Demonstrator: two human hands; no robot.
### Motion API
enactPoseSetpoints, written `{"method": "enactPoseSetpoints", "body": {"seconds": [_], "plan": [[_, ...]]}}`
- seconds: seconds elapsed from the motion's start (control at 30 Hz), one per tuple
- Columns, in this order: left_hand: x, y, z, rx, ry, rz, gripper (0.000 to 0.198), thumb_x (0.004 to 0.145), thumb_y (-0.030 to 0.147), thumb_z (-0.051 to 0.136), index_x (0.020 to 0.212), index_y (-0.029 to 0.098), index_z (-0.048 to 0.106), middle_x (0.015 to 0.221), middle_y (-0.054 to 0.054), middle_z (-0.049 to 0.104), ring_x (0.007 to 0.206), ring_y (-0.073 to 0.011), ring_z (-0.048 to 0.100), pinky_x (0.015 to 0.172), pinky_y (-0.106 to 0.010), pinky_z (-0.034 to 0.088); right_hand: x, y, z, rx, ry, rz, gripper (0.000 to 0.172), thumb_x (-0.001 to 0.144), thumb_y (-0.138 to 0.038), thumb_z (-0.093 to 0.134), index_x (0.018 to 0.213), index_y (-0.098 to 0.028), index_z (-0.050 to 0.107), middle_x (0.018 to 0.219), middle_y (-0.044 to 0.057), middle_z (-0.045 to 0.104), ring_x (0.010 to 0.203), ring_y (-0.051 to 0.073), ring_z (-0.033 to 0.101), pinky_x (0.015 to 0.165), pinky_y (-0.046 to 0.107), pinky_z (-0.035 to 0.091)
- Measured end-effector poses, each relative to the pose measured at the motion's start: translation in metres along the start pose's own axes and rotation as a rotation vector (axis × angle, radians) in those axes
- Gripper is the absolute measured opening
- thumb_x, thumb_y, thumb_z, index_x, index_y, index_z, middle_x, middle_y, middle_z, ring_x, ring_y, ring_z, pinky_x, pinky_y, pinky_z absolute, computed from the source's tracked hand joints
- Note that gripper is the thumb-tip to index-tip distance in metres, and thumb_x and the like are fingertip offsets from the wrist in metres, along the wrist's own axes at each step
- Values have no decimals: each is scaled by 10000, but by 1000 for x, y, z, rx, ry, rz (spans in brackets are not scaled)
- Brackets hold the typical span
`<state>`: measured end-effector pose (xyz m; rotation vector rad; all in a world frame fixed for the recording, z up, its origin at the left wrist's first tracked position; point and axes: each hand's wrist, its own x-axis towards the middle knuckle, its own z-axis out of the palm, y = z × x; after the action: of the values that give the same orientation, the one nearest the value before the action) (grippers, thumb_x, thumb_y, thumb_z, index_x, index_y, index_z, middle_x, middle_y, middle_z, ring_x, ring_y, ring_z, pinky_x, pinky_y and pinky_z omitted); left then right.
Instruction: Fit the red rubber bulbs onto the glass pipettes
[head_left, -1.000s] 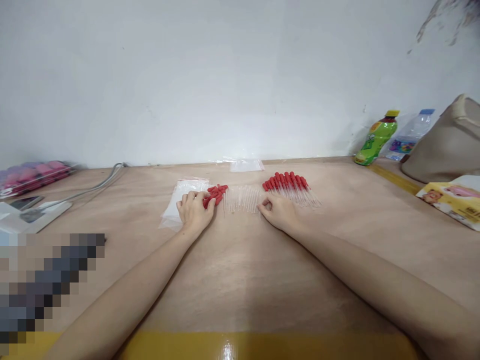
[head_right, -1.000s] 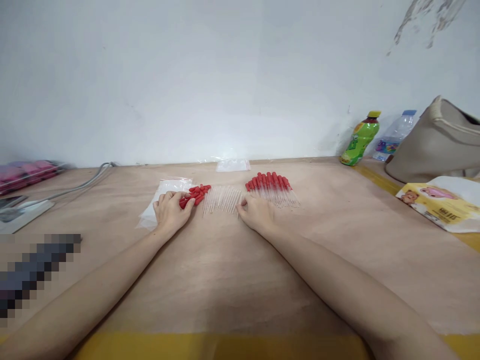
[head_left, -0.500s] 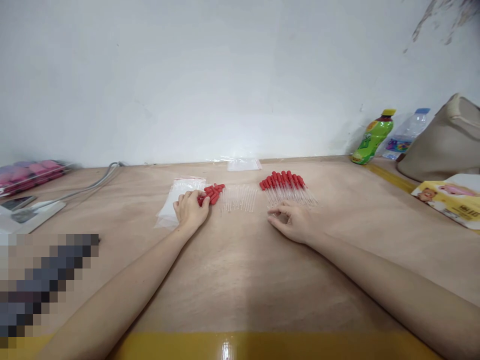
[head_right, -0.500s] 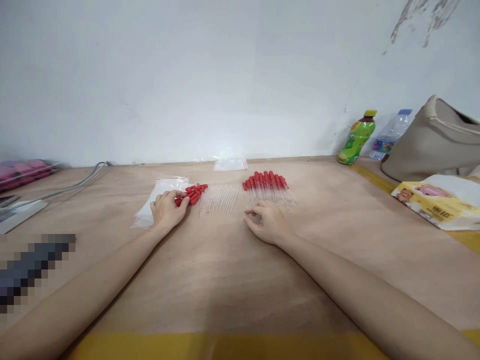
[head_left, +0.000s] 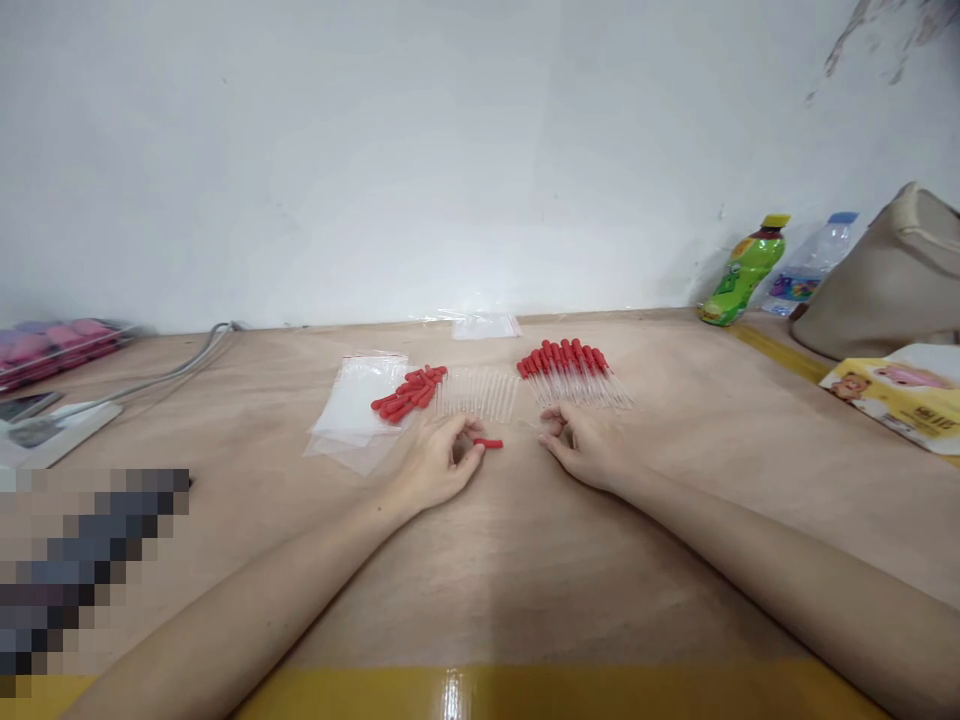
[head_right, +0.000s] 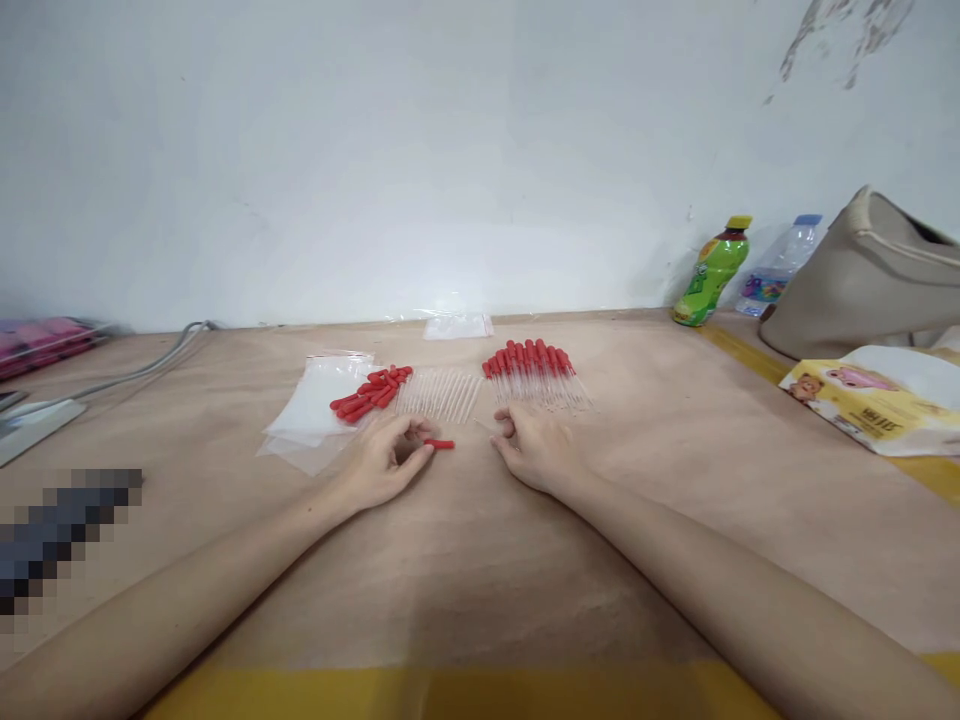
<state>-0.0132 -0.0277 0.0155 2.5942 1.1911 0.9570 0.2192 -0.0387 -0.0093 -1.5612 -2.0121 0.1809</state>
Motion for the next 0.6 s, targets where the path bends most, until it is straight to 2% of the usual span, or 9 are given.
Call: {"method": "enactPoseSetpoints", "body": {"seconds": [0.17, 0.27, 0.37, 0.47, 0.6], "plan": [[-2, 2, 2, -21, -73, -9, 293, 733, 239, 556, 1019, 183, 585, 870, -45, 571, 745, -159, 534, 699, -306, 432, -1, 0, 1, 34, -3, -88, 216, 751, -288, 552, 932, -174, 573, 798, 24, 602, 739, 152, 531, 666, 273, 382], [0, -2, 7, -41, -95, 10, 238, 760, 314, 555, 955, 205, 637, 866, -45, 551, 781, -161, 531, 718, -304, 435, 0, 0, 1, 41, 14, -81, 136, 745, -316, 565, 762, -186, 599, 757, 19, 591, 737, 156, 522, 659, 271, 373], [2, -4, 12, -68, -84, 11, 181, 802, 298, 515, 843, 199, 660, 822, -38, 556, 762, -149, 529, 699, -289, 433, 1, -1, 0, 28, 25, -100, 125, 758, -276, 544, 677, -189, 581, 726, 19, 580, 741, 158, 512, 653, 267, 365], [3, -2, 12, -117, -59, 1, 184, 829, 279, 475, 822, 178, 629, 808, -35, 579, 737, -142, 534, 679, -282, 432, 0, -5, -1, 11, 58, -129, 101, 769, -245, 521, 698, -187, 564, 733, 22, 580, 734, 156, 509, 651, 266, 359], [2, 1, 13, -264, -52, -82, 174, 848, 290, 438, 877, 166, 557, 785, -17, 596, 681, -123, 547, 626, -256, 442, -3, -13, -3, 87, 89, -118, 121, 822, -242, 438, 786, -180, 536, 717, 18, 587, 654, 134, 513, 631, 262, 355]]}}
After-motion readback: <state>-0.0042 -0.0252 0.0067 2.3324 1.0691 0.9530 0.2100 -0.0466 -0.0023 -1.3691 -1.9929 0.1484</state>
